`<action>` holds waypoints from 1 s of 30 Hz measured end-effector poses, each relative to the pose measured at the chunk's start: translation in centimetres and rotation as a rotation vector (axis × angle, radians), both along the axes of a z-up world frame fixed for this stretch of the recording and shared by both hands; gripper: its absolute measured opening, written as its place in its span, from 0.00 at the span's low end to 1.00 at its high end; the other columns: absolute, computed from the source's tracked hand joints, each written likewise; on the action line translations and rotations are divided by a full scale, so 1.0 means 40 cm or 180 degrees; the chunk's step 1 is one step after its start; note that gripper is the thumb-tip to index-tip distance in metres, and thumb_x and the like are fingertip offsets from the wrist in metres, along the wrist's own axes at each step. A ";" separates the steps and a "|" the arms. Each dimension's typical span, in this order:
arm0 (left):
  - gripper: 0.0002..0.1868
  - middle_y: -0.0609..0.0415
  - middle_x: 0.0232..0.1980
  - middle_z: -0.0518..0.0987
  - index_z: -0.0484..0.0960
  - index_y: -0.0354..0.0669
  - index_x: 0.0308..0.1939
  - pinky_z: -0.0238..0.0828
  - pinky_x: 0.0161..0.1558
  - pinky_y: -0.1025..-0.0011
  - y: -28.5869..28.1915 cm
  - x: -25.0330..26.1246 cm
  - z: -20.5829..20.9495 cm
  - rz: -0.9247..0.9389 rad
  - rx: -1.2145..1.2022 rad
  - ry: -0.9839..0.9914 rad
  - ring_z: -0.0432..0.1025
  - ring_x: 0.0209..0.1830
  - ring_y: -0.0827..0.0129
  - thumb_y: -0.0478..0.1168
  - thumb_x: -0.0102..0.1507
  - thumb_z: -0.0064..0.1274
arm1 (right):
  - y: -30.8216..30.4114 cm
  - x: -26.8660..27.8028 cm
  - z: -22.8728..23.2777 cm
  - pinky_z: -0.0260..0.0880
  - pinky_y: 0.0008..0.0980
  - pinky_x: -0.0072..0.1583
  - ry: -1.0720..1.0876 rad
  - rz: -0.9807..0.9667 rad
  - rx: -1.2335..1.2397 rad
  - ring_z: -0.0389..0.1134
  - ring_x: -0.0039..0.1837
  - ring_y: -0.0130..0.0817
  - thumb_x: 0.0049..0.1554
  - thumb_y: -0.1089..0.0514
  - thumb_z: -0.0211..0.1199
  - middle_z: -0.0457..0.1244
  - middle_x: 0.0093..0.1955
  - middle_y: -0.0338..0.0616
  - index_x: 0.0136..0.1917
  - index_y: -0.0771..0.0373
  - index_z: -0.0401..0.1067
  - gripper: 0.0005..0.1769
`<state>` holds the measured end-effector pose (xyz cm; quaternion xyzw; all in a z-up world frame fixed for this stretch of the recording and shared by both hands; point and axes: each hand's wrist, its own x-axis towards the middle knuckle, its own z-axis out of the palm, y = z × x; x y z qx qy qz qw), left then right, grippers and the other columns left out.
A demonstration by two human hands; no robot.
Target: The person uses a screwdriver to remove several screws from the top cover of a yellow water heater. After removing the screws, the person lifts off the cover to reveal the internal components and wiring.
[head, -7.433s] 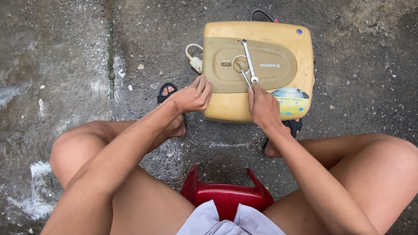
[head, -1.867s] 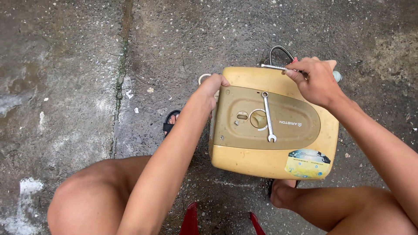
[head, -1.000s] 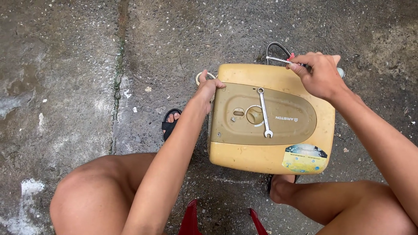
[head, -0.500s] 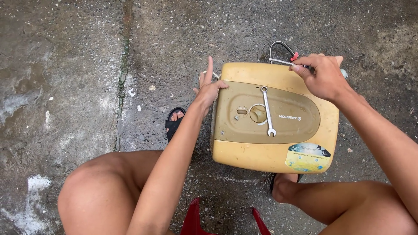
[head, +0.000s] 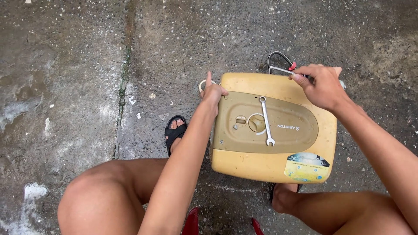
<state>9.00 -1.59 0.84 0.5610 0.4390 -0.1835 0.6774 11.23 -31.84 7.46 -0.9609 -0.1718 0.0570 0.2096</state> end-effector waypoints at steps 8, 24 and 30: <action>0.58 0.50 0.75 0.66 0.55 0.83 0.78 0.71 0.50 0.63 -0.002 0.019 -0.034 -0.0261 0.0055 0.0031 0.72 0.55 0.59 0.24 0.49 0.44 | -0.018 -0.004 -0.008 0.52 0.46 0.60 0.0003 0.0026 -0.0044 0.69 0.57 0.46 0.67 0.52 0.60 0.71 0.56 0.47 0.55 0.57 0.81 0.12; 0.33 0.55 0.62 0.78 0.75 0.50 0.64 0.66 0.57 0.70 0.021 0.021 -0.035 -0.1038 0.0559 -0.0652 0.72 0.58 0.66 0.44 0.52 0.50 | -0.033 0.002 -0.030 0.49 0.45 0.56 -0.0122 0.0040 -0.0156 0.68 0.49 0.46 0.69 0.48 0.58 0.72 0.51 0.43 0.55 0.53 0.81 0.13; 0.20 0.55 0.50 0.80 0.86 0.52 0.49 0.72 0.59 0.50 0.029 -0.130 0.087 -0.2105 0.2694 -0.1380 0.75 0.57 0.53 0.54 0.57 0.61 | -0.040 -0.015 -0.024 0.48 0.46 0.59 -0.0016 -0.0070 -0.0277 0.70 0.54 0.46 0.73 0.45 0.56 0.68 0.43 0.39 0.55 0.42 0.77 0.10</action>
